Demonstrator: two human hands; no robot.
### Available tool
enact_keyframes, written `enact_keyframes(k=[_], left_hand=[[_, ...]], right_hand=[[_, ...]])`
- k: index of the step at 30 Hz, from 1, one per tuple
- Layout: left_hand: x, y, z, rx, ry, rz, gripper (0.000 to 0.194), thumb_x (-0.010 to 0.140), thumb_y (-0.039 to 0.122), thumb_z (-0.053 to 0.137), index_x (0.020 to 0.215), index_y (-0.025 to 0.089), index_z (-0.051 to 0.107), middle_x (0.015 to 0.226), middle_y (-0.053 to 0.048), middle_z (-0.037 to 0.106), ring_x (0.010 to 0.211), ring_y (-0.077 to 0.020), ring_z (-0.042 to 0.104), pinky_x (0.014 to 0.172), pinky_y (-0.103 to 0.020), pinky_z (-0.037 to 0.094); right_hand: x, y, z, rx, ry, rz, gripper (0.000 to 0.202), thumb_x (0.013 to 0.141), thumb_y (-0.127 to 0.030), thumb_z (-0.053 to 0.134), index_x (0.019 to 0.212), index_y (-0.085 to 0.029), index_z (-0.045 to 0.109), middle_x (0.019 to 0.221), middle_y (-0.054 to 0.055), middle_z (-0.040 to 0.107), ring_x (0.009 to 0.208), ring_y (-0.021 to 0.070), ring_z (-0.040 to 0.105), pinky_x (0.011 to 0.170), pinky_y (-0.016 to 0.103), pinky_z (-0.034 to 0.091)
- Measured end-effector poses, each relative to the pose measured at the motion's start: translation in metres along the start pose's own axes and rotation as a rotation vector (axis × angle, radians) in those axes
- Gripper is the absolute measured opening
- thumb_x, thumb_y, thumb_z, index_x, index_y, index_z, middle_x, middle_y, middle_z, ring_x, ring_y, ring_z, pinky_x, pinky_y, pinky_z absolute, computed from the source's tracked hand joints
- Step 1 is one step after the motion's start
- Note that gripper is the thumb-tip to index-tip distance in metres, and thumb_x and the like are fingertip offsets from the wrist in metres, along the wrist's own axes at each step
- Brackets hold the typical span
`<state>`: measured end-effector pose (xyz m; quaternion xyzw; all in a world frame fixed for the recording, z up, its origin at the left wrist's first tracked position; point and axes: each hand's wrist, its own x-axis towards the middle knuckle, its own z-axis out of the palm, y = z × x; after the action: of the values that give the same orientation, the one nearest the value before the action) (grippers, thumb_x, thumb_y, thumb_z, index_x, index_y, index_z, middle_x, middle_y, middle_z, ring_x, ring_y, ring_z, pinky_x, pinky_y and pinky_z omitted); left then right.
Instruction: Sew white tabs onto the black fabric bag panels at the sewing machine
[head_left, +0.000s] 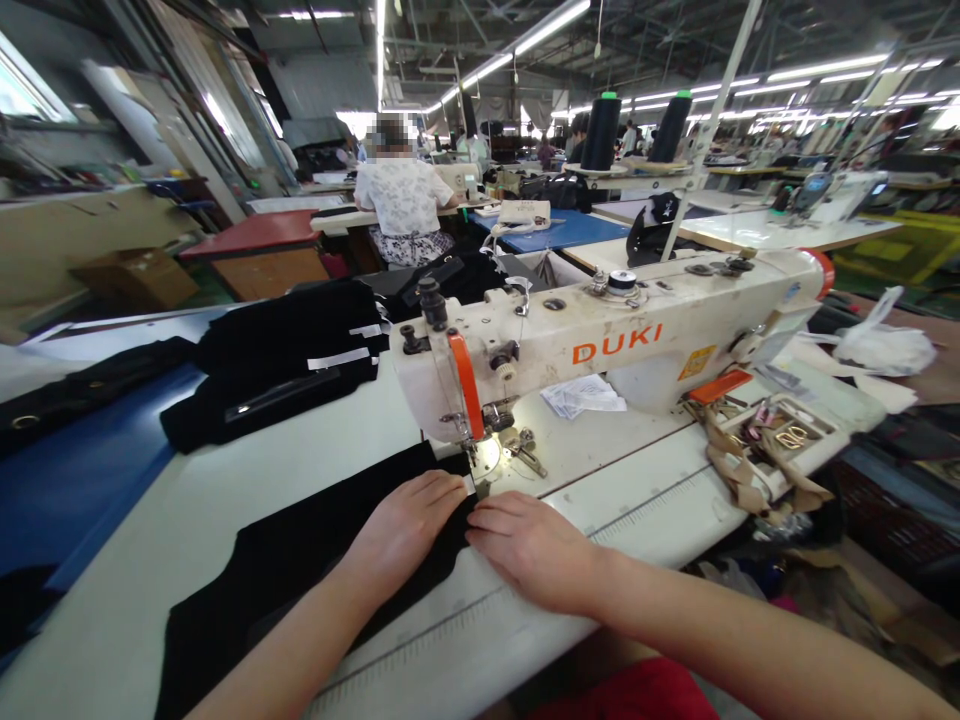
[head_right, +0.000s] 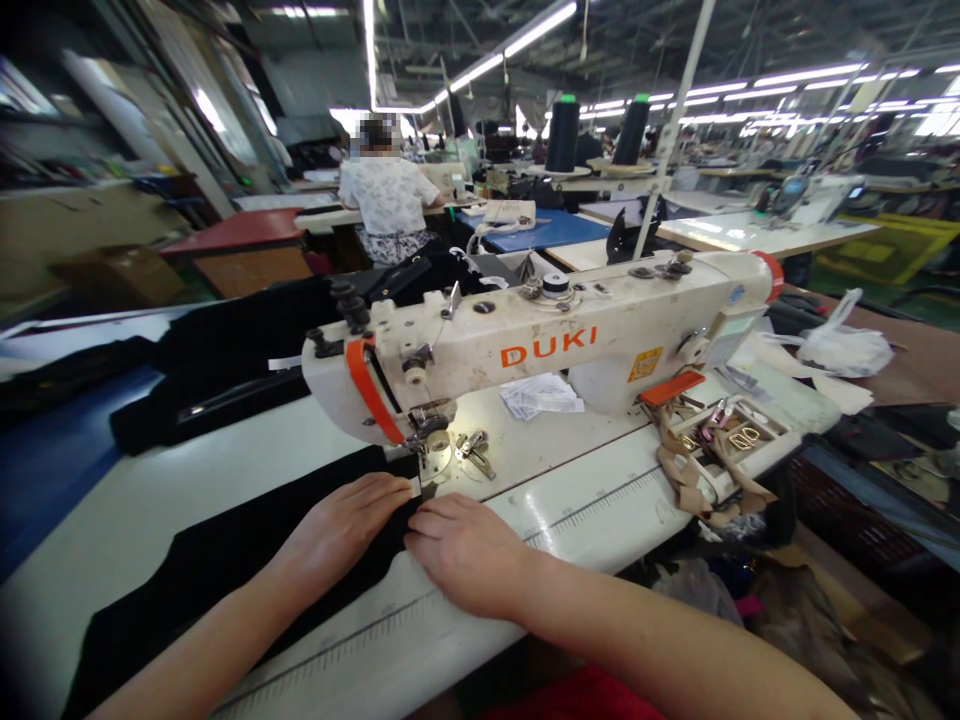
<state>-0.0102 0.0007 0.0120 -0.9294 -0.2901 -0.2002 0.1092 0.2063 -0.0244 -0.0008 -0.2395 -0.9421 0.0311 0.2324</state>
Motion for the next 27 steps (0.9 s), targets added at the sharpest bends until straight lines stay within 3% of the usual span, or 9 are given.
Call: enact_keyframes(k=[12, 20, 27], left_hand=[[-0.004, -0.003, 0.001, 0.016, -0.035, -0.002, 0.032, 0.094, 0.009, 0.037, 0.108, 0.014, 0.065, 0.104, -0.007, 0.073, 0.099, -0.0185, 0.068, 0.091, -0.035, 0.056], [-0.005, 0.001, 0.0, -0.013, -0.046, -0.037, 0.031, 0.093, 0.01, 0.04, 0.109, 0.012, 0.067, 0.107, -0.01, 0.073, 0.101, -0.0206, 0.068, 0.091, -0.037, 0.057], [-0.013, 0.017, -0.004, -0.12, -0.103, -0.276, 0.034, 0.094, 0.024, 0.046, 0.123, 0.018, 0.062, 0.124, -0.008, 0.066, 0.118, -0.0211, 0.06, 0.1, -0.04, 0.051]], right_hand=[[0.002, 0.001, -0.003, 0.027, -0.005, -0.002, 0.018, 0.092, -0.013, 0.052, 0.101, -0.011, 0.067, 0.112, 0.01, 0.067, 0.104, 0.0202, 0.057, 0.095, 0.032, 0.045], [0.023, 0.023, -0.008, -0.031, -0.049, 0.136, 0.013, 0.09, -0.013, 0.055, 0.095, -0.013, 0.067, 0.089, 0.007, 0.067, 0.088, 0.0205, 0.057, 0.085, 0.032, 0.047], [0.028, 0.035, -0.004, -0.122, -0.082, 0.053, 0.009, 0.091, -0.014, 0.056, 0.089, -0.014, 0.066, 0.084, 0.007, 0.063, 0.086, 0.0206, 0.054, 0.082, 0.032, 0.045]])
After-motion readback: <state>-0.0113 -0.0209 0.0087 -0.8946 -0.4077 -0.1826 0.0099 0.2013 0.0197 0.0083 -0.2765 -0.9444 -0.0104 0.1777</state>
